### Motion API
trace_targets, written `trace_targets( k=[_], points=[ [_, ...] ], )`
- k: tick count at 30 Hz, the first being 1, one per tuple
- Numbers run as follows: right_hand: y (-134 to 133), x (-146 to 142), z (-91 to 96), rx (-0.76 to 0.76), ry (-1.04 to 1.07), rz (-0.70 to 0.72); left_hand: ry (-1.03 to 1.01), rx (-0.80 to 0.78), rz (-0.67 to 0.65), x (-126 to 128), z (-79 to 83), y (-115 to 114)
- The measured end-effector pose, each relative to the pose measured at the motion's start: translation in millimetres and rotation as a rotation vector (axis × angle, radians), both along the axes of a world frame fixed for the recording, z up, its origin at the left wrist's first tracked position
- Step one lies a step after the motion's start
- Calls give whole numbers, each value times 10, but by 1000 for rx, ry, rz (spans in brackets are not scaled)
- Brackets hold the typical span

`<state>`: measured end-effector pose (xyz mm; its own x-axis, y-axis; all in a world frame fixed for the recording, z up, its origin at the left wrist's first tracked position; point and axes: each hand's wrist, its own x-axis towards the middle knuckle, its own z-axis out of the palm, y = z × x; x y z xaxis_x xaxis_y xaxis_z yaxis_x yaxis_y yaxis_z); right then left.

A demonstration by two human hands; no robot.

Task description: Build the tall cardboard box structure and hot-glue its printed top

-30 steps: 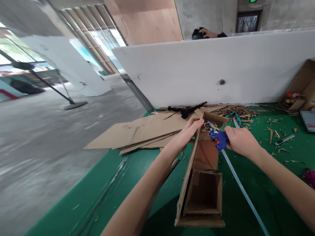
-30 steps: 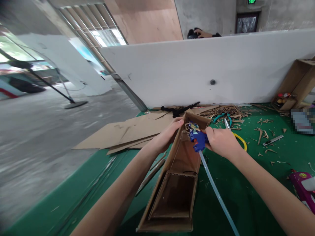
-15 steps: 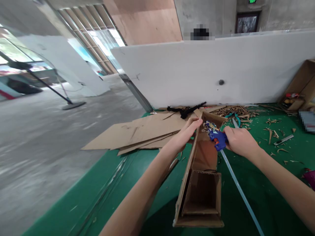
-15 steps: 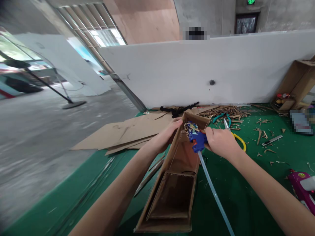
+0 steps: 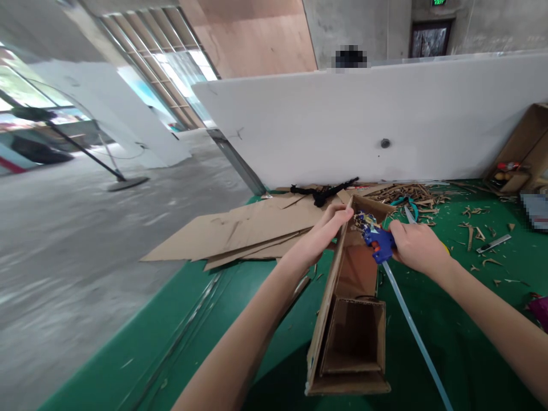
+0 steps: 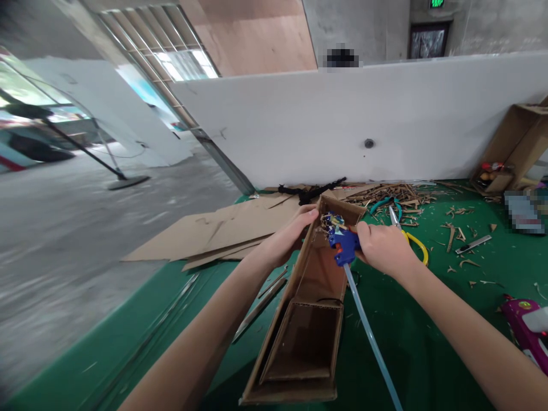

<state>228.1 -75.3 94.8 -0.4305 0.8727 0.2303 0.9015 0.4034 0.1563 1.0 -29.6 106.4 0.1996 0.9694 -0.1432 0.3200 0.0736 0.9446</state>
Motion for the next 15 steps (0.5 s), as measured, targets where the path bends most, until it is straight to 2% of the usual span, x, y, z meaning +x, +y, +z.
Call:
trace_targets(
  k=[15],
  points=[
    [18, 15, -57, 47, -1, -8, -8, -5, 17, -17, -35, 23]
  ],
)
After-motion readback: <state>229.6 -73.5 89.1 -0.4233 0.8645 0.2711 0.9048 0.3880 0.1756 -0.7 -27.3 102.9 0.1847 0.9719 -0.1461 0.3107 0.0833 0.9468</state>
